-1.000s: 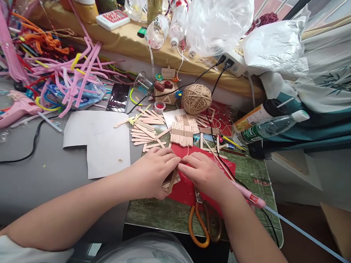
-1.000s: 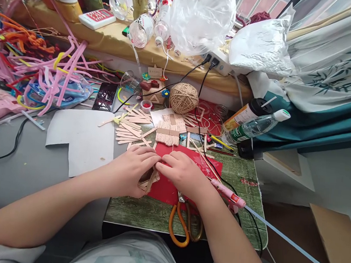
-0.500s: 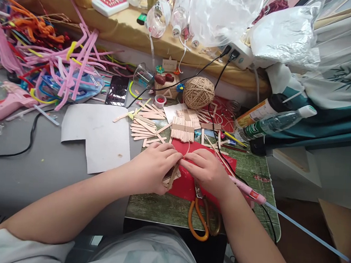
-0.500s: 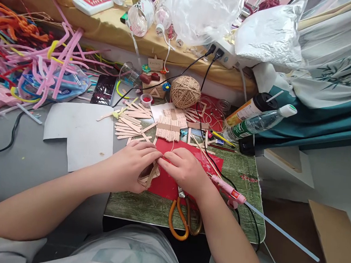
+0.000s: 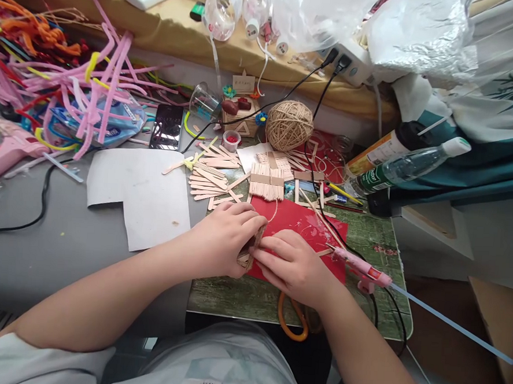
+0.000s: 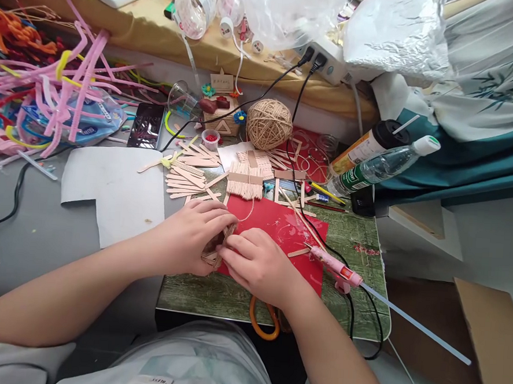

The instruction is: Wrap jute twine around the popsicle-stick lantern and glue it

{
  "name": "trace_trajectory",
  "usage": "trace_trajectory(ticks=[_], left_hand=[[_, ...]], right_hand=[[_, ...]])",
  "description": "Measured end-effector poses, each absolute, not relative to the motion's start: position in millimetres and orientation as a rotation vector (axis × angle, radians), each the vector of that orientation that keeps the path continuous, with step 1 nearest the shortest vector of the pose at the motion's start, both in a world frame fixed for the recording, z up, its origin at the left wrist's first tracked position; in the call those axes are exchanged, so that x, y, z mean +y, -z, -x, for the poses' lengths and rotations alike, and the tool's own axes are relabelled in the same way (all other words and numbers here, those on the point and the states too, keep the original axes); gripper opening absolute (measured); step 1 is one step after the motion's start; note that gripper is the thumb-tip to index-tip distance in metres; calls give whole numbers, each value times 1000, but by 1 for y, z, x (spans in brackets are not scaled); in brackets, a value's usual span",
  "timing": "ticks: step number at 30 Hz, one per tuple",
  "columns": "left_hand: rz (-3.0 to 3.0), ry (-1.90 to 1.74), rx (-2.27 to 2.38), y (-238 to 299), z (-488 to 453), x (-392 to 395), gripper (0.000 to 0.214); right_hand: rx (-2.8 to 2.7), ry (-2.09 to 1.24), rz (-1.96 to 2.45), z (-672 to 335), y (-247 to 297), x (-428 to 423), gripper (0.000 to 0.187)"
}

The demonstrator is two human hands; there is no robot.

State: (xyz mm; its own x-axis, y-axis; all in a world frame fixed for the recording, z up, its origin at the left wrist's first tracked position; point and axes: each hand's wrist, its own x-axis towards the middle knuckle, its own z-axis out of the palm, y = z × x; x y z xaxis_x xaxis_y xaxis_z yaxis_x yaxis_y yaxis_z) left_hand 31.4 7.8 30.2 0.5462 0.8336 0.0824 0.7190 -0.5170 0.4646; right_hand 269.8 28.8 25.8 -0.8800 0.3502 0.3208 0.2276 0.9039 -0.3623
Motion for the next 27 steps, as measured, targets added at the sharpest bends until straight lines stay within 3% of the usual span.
trace_trajectory(ticks=[4,13,18,27], left_hand=[[-2414,-380,1245,-30,-29,9,79],[-2422,-372,1245,-30,-29,9,80],[-2427,-374,1251,-30,-29,8,82],[-2420,-391,1254,-29,-29,8,78]], right_hand=[[-2632,-406,397,-277,-16,11,44],[-2670,-291,418,-273,-9,-1,24],[-2700,-162,457,-273,-6,1,25],[-2292,-694,525,-279,-5,3,36]])
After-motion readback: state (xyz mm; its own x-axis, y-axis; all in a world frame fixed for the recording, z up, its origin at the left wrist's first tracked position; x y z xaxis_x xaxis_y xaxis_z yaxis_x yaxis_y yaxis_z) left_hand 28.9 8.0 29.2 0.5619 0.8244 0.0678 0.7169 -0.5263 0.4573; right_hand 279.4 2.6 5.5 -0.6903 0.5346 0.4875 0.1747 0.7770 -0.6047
